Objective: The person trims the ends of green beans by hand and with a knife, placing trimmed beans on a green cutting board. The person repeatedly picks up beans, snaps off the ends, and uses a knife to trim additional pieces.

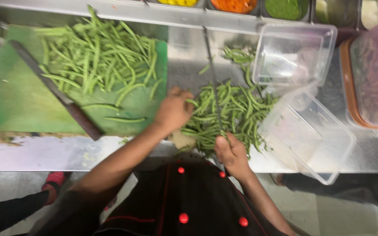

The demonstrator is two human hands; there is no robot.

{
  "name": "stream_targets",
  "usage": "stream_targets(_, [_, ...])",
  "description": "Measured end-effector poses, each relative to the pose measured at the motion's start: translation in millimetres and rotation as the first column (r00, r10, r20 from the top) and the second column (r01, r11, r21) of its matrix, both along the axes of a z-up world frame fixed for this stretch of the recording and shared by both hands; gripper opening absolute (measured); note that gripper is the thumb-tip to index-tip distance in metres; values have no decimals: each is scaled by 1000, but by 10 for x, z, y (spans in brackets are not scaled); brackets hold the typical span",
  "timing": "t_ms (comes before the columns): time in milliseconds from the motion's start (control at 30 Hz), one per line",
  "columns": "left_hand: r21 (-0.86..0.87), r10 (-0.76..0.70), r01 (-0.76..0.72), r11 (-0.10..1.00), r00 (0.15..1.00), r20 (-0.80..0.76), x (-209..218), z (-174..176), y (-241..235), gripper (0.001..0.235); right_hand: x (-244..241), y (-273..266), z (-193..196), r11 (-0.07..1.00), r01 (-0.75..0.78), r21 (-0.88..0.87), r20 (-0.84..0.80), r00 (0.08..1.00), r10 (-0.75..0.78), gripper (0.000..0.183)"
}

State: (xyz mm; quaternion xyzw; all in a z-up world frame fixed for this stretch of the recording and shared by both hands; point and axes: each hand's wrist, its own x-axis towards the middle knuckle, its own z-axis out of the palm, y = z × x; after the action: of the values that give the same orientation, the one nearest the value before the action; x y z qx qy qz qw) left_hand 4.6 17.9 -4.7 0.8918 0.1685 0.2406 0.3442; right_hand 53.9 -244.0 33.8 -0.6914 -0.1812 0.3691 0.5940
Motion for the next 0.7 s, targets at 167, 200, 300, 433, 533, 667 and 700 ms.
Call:
stream_targets(167, [245, 26, 103, 964, 880, -475, 376, -19, -186, 13, 202, 42, -28, 995, 64, -82, 74, 996, -58, 36])
stream_targets(200, [221, 3, 137, 966, 845, -535, 404, 42, -185, 14, 241, 63, -22, 994, 85, -75, 44, 996, -82, 36])
stream_targets(300, [117, -77, 152, 981, 870, -486, 337, 309, -189, 28, 322, 125, 15, 998, 59, -36, 136, 989, -54, 41])
stream_targets(433, [-48, -143, 136, 990, 912, -384, 161, 815, -136, 32, 356, 115, 143, 996, 82, -41, 178, 981, -73, 37])
stream_targets(533, [-266, -206, 141, 954, 950, -236, -25, 1090, -201, 24, 368, 61, 180, 991, 126, -43, 165, 979, -118, 30])
stream_targets(667, [-331, -151, 57, 942, 952, -266, -194, 1409, -449, 27, 392, 91, 235, 987, 87, 132, -168, 984, -65, 35])
stream_targets(700, [-387, -165, 49, 921, 948, -273, -219, 1475, -526, 26, 387, 115, 257, 973, 94, 209, -304, 952, -26, 36])
